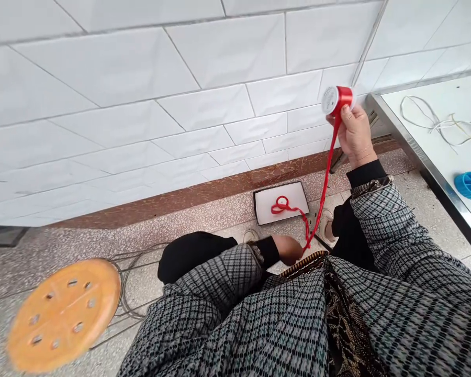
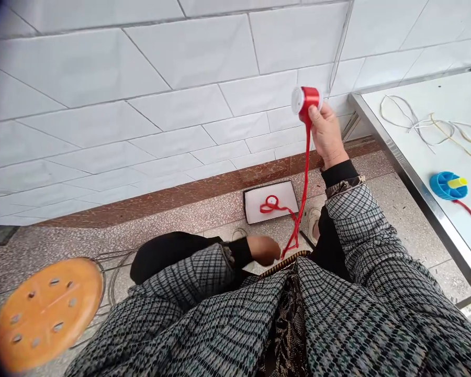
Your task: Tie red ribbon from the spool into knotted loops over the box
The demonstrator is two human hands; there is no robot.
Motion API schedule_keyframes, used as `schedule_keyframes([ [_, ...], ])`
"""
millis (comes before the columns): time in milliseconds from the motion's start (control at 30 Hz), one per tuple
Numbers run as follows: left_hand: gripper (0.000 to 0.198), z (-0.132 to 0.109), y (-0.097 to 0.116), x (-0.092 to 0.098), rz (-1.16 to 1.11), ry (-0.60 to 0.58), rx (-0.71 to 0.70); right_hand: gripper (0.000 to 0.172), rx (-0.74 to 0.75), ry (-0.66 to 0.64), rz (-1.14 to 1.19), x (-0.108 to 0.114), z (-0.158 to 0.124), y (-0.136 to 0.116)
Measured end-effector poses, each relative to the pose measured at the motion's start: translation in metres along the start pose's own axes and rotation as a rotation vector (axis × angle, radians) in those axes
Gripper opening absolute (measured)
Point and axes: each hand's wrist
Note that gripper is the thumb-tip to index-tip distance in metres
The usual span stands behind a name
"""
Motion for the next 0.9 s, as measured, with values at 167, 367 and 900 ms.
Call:
schedule_keyframes([
  [167,0.034,-0.023,-0.051,0.096,0.059,0.428,0.185,0.050,0.016,-0.210,-0.131,-0.032,-0.017,0.020],
  [367,0.047,-0.002,-0.073,0.131,-0.740,1.587,-0.331,0.045,-0.108,-0.391,-0.272,-0.078,-0.043,0.040],
  [900,0.045,0.023,-0.064,0.129,-0.753,1.826,-0.023,0.026,-0.613,-0.005,0.058,-0.111,-0.060,0.047],
])
Point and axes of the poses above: each hand's wrist, its own z-axis towards the middle knuckle, its own x-axis out of the back of the hand, y = z × x, and after that the axes turned 14 degrees about -x, right-handed
